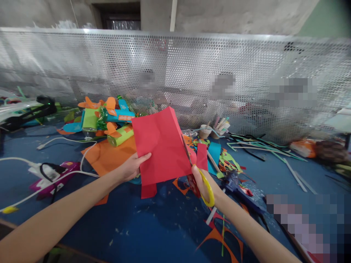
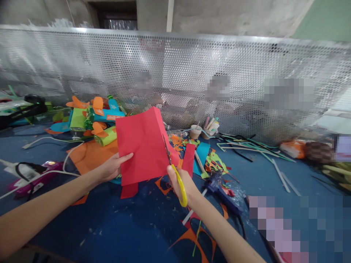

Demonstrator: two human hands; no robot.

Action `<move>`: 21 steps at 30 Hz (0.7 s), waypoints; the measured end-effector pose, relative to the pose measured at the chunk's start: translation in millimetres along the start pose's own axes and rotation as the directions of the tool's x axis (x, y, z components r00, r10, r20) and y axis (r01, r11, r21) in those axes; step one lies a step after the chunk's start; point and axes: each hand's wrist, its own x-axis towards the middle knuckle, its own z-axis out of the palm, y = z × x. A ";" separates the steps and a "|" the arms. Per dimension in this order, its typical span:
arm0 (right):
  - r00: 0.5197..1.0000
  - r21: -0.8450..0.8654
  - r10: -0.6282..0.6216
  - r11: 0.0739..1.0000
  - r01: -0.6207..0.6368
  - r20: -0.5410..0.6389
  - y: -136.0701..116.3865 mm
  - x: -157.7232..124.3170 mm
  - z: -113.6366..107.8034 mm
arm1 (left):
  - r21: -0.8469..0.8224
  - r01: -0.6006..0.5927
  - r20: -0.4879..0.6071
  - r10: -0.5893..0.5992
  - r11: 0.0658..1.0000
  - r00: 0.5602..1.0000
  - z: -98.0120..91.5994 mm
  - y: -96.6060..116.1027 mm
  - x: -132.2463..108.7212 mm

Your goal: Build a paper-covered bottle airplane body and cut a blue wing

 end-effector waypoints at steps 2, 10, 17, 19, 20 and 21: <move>1.000 -0.006 -0.018 1.000 0.018 0.019 2.1 1.3 -1.6 | 0.004 0.001 -0.002 -0.001 1.000 1.000 -0.6 -0.5 0.2; 0.994 0.107 -0.039 0.994 0.029 0.099 7.3 3.1 -6.1 | 0.014 0.006 0.010 -0.006 1.000 1.000 2.2 -2.0 -2.5; 0.982 0.138 0.028 0.989 -0.054 0.185 -17.0 -3.9 -19.4 | 0.022 0.045 0.007 -0.045 0.999 0.999 1.4 -1.9 -3.3; 0.977 0.158 0.066 0.982 -0.099 0.202 -21.1 -5.3 -22.3 | 0.023 0.063 -0.002 -0.063 0.998 0.998 2.6 1.1 -4.5; 0.974 0.186 0.086 0.975 -0.126 0.211 -21.9 -5.8 -22.9 | 0.027 0.074 -0.014 -0.074 0.997 0.997 3.6 2.9 -5.3; 0.969 0.219 0.101 0.964 -0.151 0.223 -22.1 -6.1 -23.0 | 0.034 0.084 -0.026 -0.083 0.996 0.996 4.6 4.5 -6.1</move>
